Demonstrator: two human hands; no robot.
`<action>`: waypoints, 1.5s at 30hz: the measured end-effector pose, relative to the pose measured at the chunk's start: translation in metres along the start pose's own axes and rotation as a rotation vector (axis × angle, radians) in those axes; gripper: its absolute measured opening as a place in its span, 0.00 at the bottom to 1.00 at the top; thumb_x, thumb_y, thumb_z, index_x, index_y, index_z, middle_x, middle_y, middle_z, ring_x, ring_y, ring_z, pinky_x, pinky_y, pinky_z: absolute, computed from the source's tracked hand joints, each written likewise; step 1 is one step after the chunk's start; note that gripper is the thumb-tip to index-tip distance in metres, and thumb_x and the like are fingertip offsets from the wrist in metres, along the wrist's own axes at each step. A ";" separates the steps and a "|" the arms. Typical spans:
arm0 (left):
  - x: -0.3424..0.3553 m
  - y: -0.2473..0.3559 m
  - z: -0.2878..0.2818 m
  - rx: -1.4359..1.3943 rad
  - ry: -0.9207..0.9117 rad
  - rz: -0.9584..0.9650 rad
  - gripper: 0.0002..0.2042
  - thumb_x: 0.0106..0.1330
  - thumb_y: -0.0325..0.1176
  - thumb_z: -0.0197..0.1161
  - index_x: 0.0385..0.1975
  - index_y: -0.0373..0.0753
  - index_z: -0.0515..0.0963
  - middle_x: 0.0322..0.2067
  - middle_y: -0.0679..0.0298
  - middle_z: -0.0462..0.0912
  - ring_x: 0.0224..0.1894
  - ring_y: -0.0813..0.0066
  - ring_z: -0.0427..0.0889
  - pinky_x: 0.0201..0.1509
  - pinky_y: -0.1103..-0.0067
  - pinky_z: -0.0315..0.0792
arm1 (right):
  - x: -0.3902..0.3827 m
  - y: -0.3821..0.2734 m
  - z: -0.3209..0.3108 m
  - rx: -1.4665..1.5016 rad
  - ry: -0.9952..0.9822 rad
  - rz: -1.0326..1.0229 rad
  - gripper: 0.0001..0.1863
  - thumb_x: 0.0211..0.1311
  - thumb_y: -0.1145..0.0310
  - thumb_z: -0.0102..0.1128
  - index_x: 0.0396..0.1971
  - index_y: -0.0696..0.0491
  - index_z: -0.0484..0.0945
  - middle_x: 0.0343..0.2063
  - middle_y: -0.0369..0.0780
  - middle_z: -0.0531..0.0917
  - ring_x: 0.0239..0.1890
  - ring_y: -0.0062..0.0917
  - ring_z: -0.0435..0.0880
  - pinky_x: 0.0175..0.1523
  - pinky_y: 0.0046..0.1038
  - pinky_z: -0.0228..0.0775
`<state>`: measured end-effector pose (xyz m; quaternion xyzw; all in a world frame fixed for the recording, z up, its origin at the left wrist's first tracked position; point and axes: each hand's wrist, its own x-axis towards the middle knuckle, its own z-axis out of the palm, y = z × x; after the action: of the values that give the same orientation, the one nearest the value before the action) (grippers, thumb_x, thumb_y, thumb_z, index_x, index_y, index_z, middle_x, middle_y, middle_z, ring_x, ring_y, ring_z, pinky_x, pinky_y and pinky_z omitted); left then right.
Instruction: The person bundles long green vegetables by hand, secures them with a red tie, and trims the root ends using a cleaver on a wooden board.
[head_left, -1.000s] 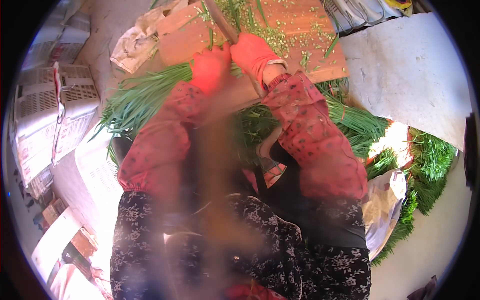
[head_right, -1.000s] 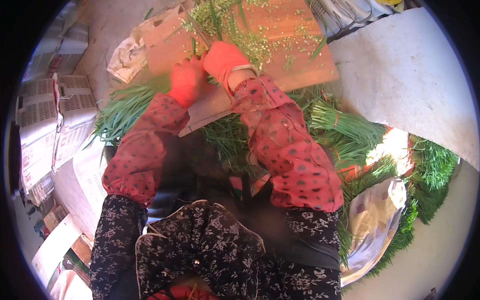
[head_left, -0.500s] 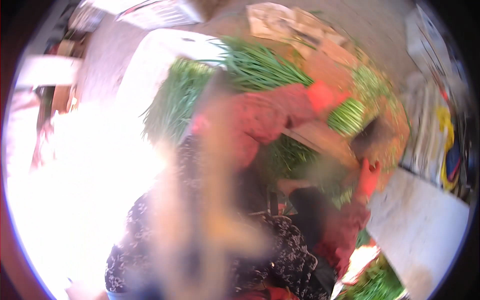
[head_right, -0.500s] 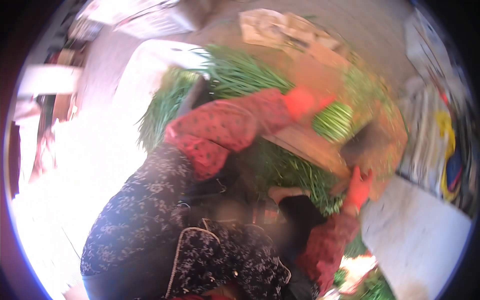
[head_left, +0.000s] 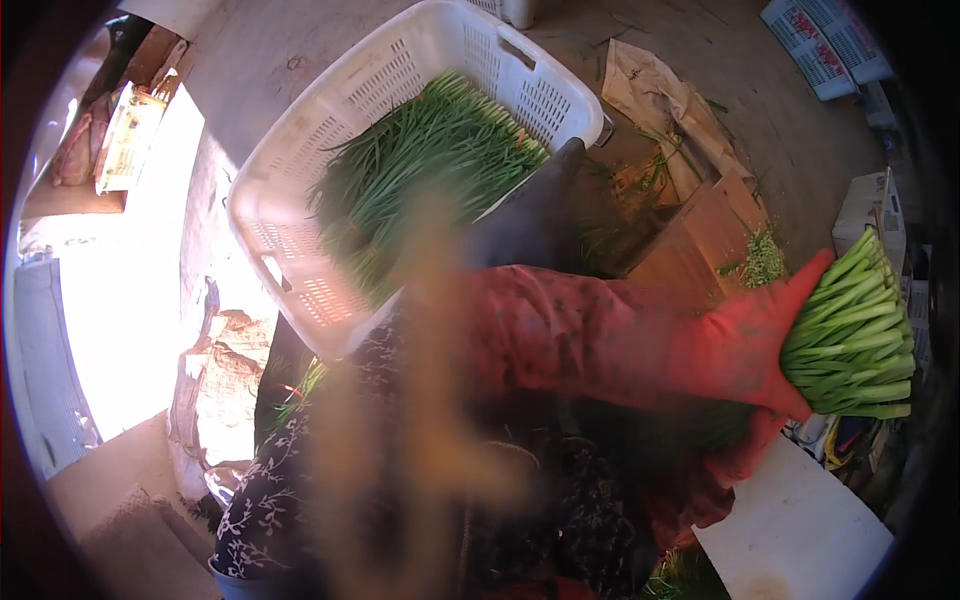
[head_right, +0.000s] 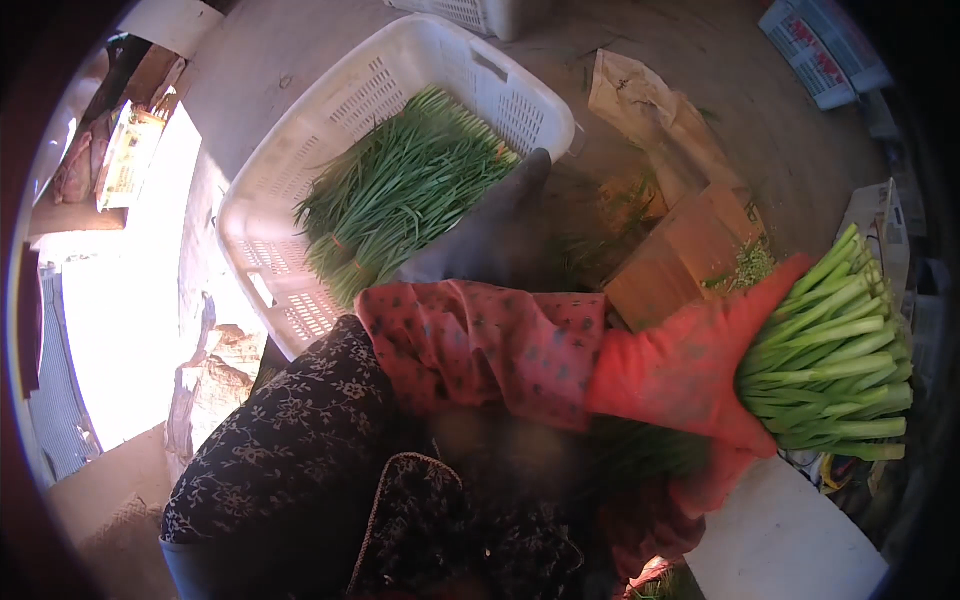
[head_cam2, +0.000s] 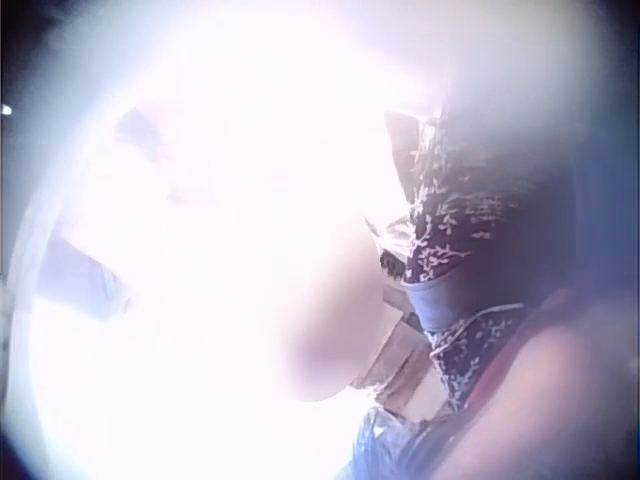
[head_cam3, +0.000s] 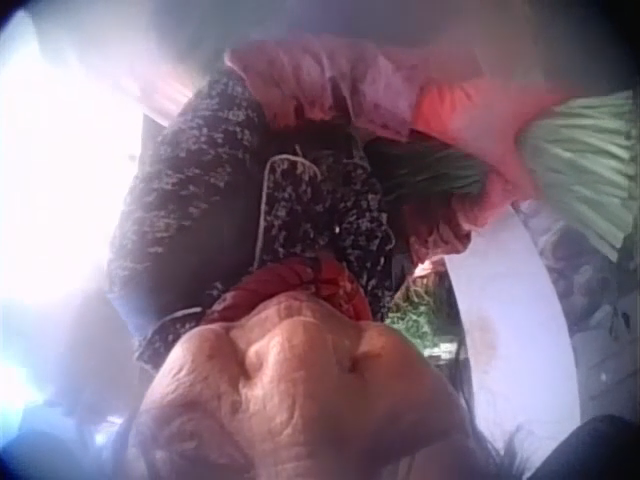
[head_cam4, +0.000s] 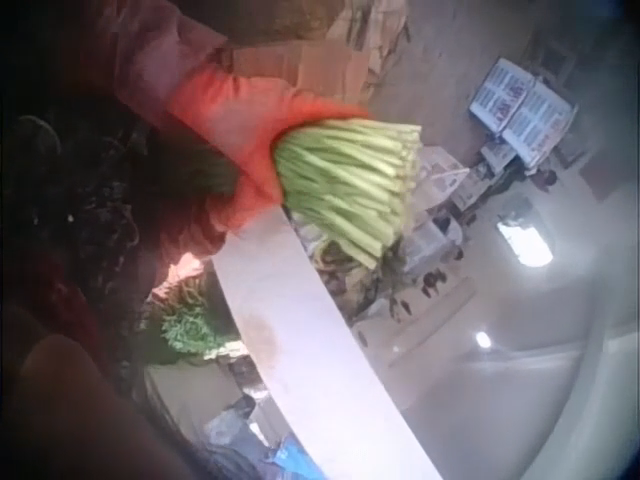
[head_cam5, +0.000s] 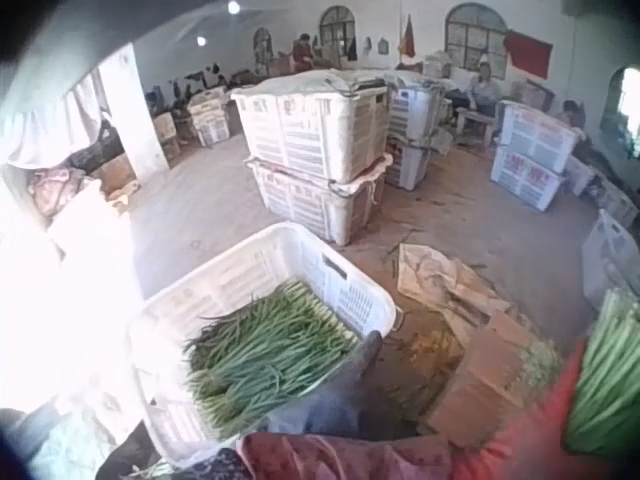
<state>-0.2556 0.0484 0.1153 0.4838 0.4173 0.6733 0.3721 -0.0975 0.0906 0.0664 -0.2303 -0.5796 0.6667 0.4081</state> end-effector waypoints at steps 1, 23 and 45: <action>-0.015 0.006 -0.027 -0.090 -0.104 -0.088 0.57 0.41 0.46 0.79 0.68 0.31 0.48 0.52 0.45 0.74 0.52 0.54 0.77 0.54 0.69 0.72 | -0.003 0.003 0.011 0.073 -0.027 0.064 0.37 0.64 0.52 0.56 0.65 0.58 0.57 0.60 0.46 0.69 0.60 0.33 0.70 0.65 0.34 0.61; -0.212 0.054 -0.237 1.509 -0.790 0.171 0.33 0.58 0.31 0.53 0.67 0.40 0.55 0.41 0.52 0.79 0.39 0.58 0.79 0.54 0.61 0.69 | -0.014 0.095 0.220 0.241 -0.937 1.356 0.29 0.66 0.65 0.54 0.65 0.56 0.60 0.62 0.36 0.67 0.62 0.22 0.67 0.65 0.27 0.60; -0.242 -0.033 -0.539 1.000 0.330 -0.822 0.38 0.44 0.44 0.72 0.62 0.50 0.68 0.44 0.59 0.84 0.47 0.62 0.82 0.54 0.72 0.73 | 0.166 0.135 0.253 -0.594 -0.465 0.533 0.31 0.66 0.48 0.53 0.62 0.52 0.68 0.51 0.42 0.79 0.46 0.26 0.82 0.50 0.26 0.72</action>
<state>-0.7095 -0.2672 -0.0968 0.2904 0.8812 0.2673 0.2604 -0.4261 0.0780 0.0204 -0.3225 -0.7423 0.5873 -0.0019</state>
